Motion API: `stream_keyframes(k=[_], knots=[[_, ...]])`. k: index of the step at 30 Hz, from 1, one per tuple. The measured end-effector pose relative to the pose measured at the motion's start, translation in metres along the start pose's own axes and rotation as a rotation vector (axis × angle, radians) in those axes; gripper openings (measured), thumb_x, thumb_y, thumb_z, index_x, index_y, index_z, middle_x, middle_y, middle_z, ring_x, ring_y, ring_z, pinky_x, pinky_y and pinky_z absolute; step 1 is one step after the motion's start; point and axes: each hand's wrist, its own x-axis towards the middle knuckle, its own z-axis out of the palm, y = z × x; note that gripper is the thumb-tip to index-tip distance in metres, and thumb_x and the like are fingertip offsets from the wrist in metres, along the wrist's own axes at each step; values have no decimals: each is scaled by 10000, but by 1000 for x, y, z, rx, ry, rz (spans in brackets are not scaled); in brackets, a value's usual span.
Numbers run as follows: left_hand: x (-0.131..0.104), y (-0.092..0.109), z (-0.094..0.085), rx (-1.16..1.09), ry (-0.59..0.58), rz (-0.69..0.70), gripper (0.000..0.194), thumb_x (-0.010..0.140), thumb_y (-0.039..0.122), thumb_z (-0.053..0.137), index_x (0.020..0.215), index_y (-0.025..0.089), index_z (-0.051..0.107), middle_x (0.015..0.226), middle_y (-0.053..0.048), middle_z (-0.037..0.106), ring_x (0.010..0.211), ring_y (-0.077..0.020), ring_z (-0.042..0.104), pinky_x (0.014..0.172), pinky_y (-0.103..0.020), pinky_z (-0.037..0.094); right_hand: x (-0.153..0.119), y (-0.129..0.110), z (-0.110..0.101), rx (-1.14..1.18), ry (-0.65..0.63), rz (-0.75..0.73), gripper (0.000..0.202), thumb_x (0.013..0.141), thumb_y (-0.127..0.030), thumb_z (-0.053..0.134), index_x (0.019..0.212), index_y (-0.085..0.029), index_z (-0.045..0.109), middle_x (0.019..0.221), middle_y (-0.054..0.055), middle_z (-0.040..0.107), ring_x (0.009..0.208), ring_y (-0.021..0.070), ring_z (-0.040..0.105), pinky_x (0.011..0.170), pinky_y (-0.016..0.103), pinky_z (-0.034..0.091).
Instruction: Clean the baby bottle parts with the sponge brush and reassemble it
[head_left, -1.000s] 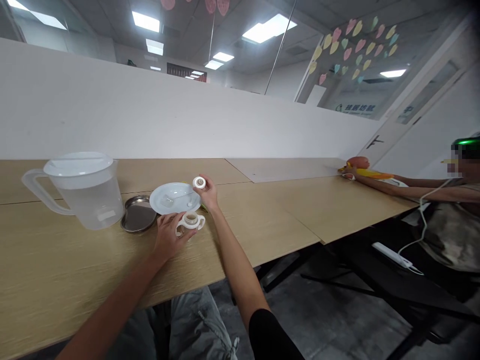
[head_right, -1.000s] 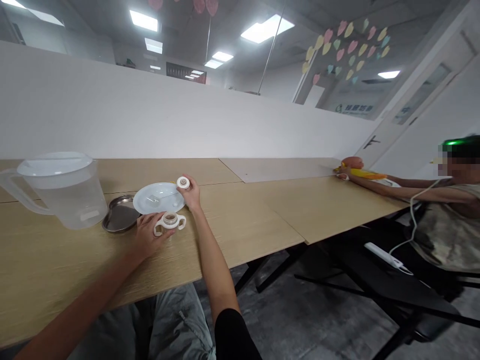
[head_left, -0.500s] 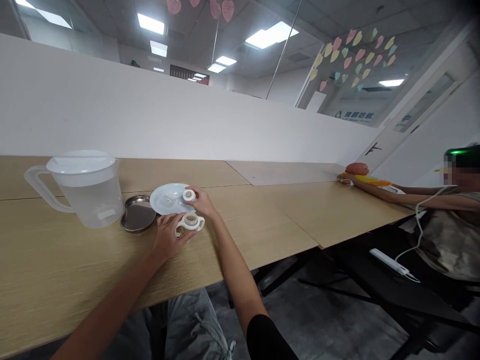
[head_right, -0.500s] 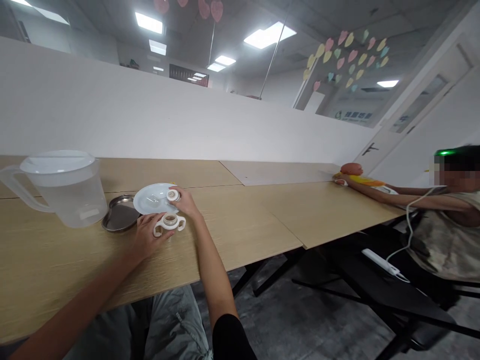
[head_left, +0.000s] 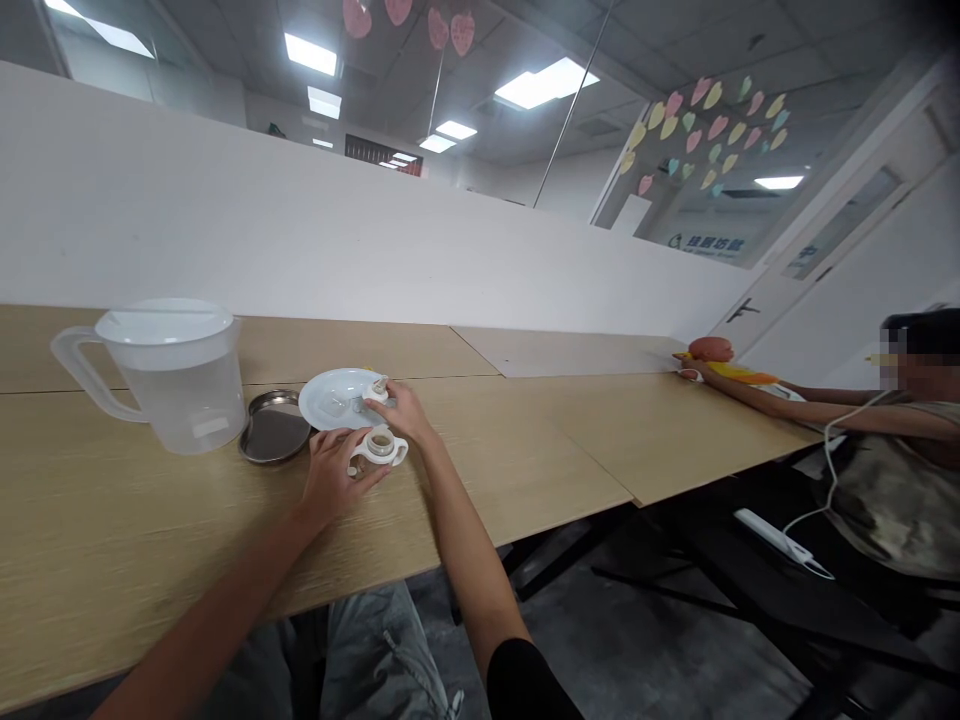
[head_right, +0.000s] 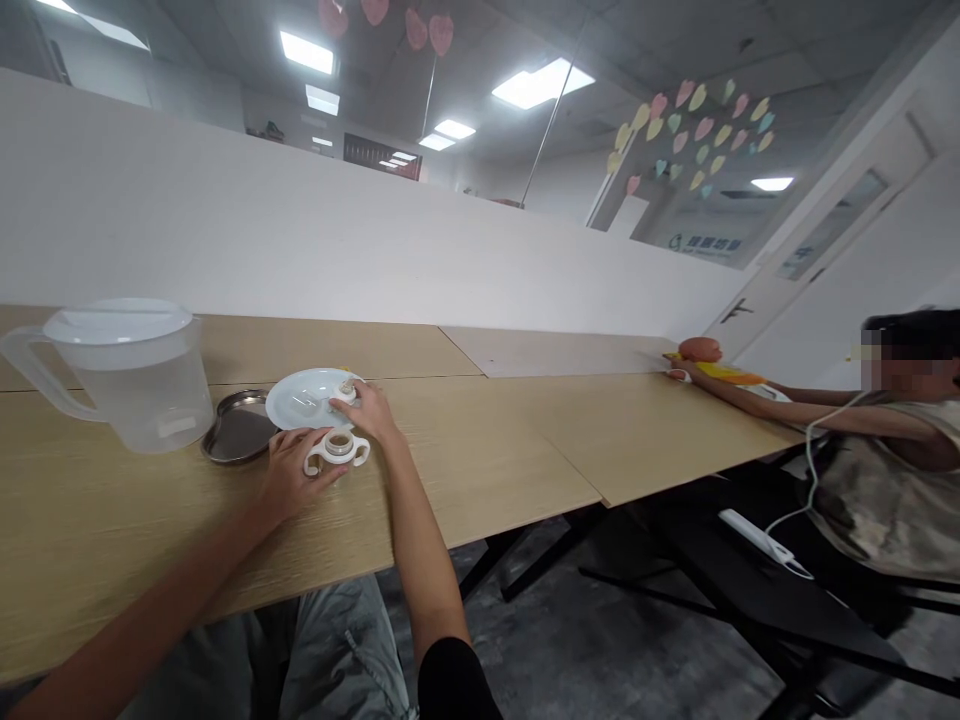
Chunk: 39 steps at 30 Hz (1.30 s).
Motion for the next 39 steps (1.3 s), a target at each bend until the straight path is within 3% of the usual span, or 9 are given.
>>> stream_keyframes(k=[6,10,14,18,23,30,39], knots=[[0,0,0,8,-14,-32,514,774,517,659,1175,205,588,1107,-102,688,1075,-276,578,949,-425,330,3,2,-2,291,91,53,368,777,-530,628,913,-188,642,905,32,686,863,186,621,791,289,481],[1,0,0,-10,-22,-34,528,766,530,660,1185,218,585,1100,-92,693,1073,-282,581,943,-431,334,3,3,-5,429,190,122,411,802,-592,558,888,-192,601,816,17,677,662,133,587,657,244,472],[1,0,-1,-11,-29,-42,521,771,537,650,1179,217,594,1111,-97,688,1077,-278,580,945,-431,341,1,3,-2,331,96,151,410,803,-611,559,880,-209,583,793,-4,662,553,104,577,579,228,448],[1,-1,-1,-11,-31,-43,523,771,531,654,1182,214,593,1117,-94,686,1083,-276,579,947,-427,343,-2,2,6,339,-11,128,426,782,-623,592,883,-210,596,778,-4,671,587,116,615,624,238,465],[2,-2,-2,-9,-39,-24,517,788,543,635,1182,212,586,1113,-89,685,1060,-273,588,940,-423,337,0,-4,7,582,-51,134,495,727,-645,628,910,-185,615,795,31,697,633,153,652,639,266,498],[3,0,-4,-10,-52,-32,505,799,555,620,1167,212,575,1131,-93,676,1060,-267,587,926,-417,331,2,-14,-1,807,37,198,489,610,-566,751,872,-211,542,791,24,713,782,207,687,719,296,530],[3,0,-4,-11,-56,-46,514,790,557,624,1173,217,580,1133,-109,674,1071,-277,585,943,-428,338,9,-1,4,727,129,142,482,546,-462,809,833,-214,511,892,23,686,851,173,649,814,310,532]])
